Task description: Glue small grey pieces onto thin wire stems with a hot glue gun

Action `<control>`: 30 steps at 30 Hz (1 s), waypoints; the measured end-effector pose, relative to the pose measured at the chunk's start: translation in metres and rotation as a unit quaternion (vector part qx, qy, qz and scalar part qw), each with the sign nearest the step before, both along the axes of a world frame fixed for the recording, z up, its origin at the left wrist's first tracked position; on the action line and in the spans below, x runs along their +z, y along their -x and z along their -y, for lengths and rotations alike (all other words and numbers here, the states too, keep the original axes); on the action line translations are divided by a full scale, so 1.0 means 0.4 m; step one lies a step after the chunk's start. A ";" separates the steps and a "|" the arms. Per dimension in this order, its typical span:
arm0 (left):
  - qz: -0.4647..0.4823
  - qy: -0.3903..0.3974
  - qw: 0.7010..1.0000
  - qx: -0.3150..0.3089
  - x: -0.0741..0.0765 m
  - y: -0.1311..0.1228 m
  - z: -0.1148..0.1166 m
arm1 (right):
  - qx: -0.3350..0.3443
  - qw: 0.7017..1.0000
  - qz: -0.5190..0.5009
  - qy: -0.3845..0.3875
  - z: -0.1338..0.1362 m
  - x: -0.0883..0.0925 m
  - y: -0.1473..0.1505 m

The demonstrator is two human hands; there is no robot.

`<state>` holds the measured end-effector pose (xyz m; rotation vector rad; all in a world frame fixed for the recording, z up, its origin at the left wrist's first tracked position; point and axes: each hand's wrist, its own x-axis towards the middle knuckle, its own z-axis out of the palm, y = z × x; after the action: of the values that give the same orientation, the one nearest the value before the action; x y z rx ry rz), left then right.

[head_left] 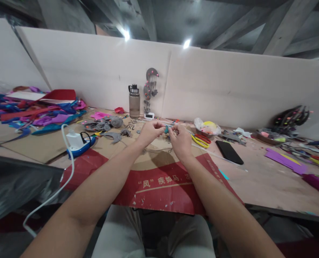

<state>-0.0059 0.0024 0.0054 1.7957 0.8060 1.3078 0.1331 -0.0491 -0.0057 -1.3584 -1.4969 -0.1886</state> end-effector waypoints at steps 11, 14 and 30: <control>-0.036 0.000 0.999 0.002 0.011 0.002 0.009 | 0.000 1.000 -0.026 0.012 0.002 0.000 -0.001; -0.043 -0.005 0.999 -0.007 0.014 0.003 0.011 | 0.016 0.999 -0.043 0.025 0.001 0.000 -0.002; 0.036 0.111 0.985 -0.125 -0.010 0.005 -0.021 | 0.139 0.961 -0.210 0.112 -0.027 -0.005 -0.004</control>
<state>-0.0078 0.0109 0.0015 1.6046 0.6353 1.0697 0.1348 -0.0383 -0.0078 -1.2468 -1.3513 0.4366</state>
